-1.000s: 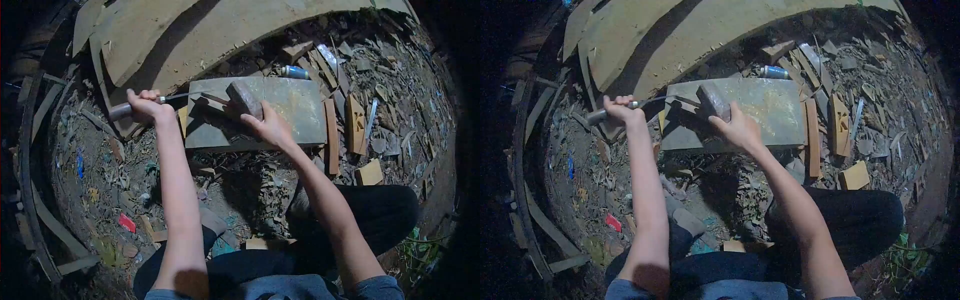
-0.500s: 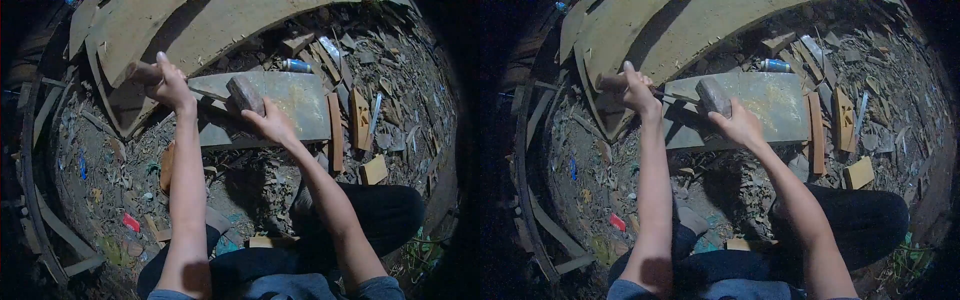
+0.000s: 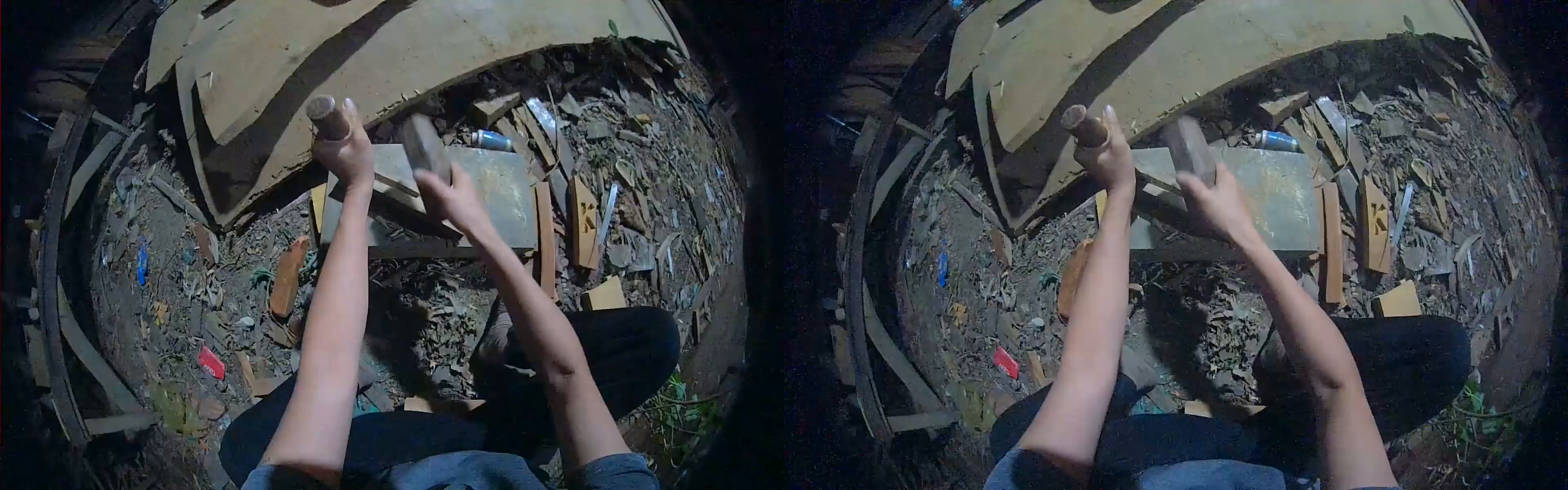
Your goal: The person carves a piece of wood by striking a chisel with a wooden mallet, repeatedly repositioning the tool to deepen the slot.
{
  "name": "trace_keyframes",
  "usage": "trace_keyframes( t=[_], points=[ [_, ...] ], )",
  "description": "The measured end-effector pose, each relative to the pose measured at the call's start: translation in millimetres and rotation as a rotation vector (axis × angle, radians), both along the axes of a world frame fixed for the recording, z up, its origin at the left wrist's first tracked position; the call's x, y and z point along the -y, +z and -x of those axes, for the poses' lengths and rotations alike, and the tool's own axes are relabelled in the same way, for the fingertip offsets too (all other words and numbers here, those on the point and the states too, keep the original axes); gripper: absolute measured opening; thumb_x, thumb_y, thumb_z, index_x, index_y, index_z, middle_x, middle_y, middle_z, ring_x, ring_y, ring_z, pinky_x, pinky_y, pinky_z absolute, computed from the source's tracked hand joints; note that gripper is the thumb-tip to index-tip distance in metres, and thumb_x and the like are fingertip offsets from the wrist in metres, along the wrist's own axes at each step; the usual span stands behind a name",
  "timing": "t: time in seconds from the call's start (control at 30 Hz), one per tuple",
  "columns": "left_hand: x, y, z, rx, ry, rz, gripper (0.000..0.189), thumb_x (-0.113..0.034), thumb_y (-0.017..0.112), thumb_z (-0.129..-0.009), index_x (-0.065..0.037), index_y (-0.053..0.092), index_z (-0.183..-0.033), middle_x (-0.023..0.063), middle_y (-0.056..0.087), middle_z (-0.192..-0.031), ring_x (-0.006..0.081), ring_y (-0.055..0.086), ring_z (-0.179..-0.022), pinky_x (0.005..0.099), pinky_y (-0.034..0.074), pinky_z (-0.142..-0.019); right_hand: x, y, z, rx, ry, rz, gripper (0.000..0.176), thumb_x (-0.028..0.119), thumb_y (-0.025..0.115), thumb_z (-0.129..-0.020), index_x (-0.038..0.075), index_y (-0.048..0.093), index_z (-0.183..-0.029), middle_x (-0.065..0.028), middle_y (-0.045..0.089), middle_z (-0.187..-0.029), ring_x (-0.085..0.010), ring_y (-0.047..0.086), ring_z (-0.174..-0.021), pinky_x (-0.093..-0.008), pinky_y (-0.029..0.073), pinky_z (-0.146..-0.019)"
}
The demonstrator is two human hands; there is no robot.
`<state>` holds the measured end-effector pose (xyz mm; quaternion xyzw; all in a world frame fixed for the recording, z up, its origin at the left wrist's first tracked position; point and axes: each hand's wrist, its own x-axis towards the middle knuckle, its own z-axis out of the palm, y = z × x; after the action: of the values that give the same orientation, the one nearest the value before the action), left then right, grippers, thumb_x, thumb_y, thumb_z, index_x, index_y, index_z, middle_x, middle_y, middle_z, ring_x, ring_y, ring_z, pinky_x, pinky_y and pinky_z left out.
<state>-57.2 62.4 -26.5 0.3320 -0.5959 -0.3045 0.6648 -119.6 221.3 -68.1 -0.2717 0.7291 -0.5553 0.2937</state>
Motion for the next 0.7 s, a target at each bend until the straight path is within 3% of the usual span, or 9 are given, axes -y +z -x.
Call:
trace_keyframes(
  t=[0.1, 0.17, 0.2, 0.3, 0.33, 0.47, 0.57, 0.63, 0.7],
  points=[
    [6, -14, -9, -0.09, -0.119, 0.076, 0.026, -0.02, 0.07, -0.085, -0.002, 0.061, -0.07, 0.0108, 0.066, -0.064, 0.0236, 0.065, -0.057, 0.0377, 0.046, -0.055, 7, 102, -13, -0.261, 0.014, 0.281, 0.063, 0.05, 0.068, -0.08, -0.002, 0.054, -0.113, -0.0224, 0.066, -0.085, -0.0289, 0.067, -0.075, -0.039, 0.051, -0.068],
    [12, -23, -4, 0.173, 0.256, 0.243, 0.021, -0.02, 0.07, -0.085, -0.002, 0.061, -0.076, 0.0117, 0.068, -0.075, 0.0297, 0.066, -0.063, 0.0406, 0.047, -0.057, 9, 153, -23, -0.559, 0.006, 0.363, 0.06, 0.047, 0.068, -0.078, 0.002, 0.051, -0.112, -0.0215, 0.063, -0.07, -0.0364, 0.066, -0.065, -0.0428, 0.051, -0.06],
    [10, -25, 0, 0.015, 0.125, 0.165, 0.022, -0.02, 0.069, -0.085, -0.001, 0.061, -0.078, 0.0117, 0.068, -0.076, 0.0294, 0.066, -0.064, 0.0401, 0.048, -0.059, 8, 171, -30, -0.68, 0.016, 0.421, 0.058, 0.045, 0.068, -0.078, 0.003, 0.049, -0.112, -0.0218, 0.062, -0.068, -0.0389, 0.066, -0.065, -0.0448, 0.051, -0.059],
    [9, -31, -1, 0.004, -0.012, 0.078, 0.023, -0.021, 0.07, -0.085, -0.001, 0.061, -0.079, 0.011, 0.067, -0.076, 0.0273, 0.065, -0.065, 0.0389, 0.048, -0.06, 11, 175, -43, -1.115, -0.003, 0.331, 0.057, 0.045, 0.068, -0.077, 0.005, 0.048, -0.111, -0.0204, 0.064, -0.069, -0.0393, 0.066, -0.064, -0.0481, 0.051, -0.058],
    [9, -34, -3, 0.011, -0.049, 0.063, 0.023, -0.021, 0.07, -0.085, -0.001, 0.061, -0.079, 0.0108, 0.067, -0.077, 0.0266, 0.064, -0.065, 0.0385, 0.048, -0.061, 16, 171, -41, -1.213, 0.116, 0.033, 0.058, 0.046, 0.068, -0.076, 0.006, 0.046, -0.111, -0.0197, 0.064, -0.069, -0.0391, 0.066, -0.065, -0.0486, 0.052, -0.058],
    [11, -34, -7, 0.049, -0.115, 0.046, 0.024, -0.021, 0.071, -0.085, 0.0, 0.061, -0.08, 0.01, 0.067, -0.077, 0.0238, 0.063, -0.066, 0.0369, 0.048, -0.063, 8, 176, -41, -1.2, 0.242, -0.133, 0.058, 0.048, 0.066, -0.077, 0.008, 0.045, -0.114, -0.0198, 0.065, -0.072, -0.0398, 0.066, -0.068, -0.049, 0.052, -0.061],
    [13, -29, -11, 0.135, -0.11, 0.068, 0.025, -0.022, 0.071, -0.085, 0.0, 0.061, -0.081, 0.0093, 0.066, -0.077, 0.0216, 0.062, -0.067, 0.0357, 0.048, -0.064, 4, 173, -52, -0.978, 0.058, 0.14, 0.06, 0.051, 0.064, -0.078, 0.009, 0.046, -0.117, -0.0221, 0.065, -0.076, -0.044, 0.065, -0.074, -0.0516, 0.05, -0.067],
    [13, -29, -18, 0.251, -0.091, 0.067, 0.025, -0.022, 0.072, -0.084, 0.0, 0.061, -0.081, 0.0089, 0.066, -0.078, 0.0202, 0.062, -0.067, 0.0349, 0.048, -0.065, 14, 154, -41, -0.972, 0.233, -0.2, 0.058, 0.052, 0.063, -0.079, 0.007, 0.046, -0.111, -0.0235, 0.067, -0.079, -0.0439, 0.066, -0.075, -0.0513, 0.052, -0.066],
    [14, -24, -29, 0.315, -0.091, 0.018, 0.026, -0.023, 0.072, -0.084, 0.0, 0.061, -0.082, 0.0085, 0.065, -0.078, 0.0188, 0.061, -0.068, 0.0341, 0.048, -0.066, 15, 142, -31, -0.884, 0.21, -0.165, 0.06, 0.053, 0.063, -0.079, 0.005, 0.045, -0.111, -0.0254, 0.067, -0.083, -0.0444, 0.066, -0.08, -0.0538, 0.05, -0.069]
  ],
)
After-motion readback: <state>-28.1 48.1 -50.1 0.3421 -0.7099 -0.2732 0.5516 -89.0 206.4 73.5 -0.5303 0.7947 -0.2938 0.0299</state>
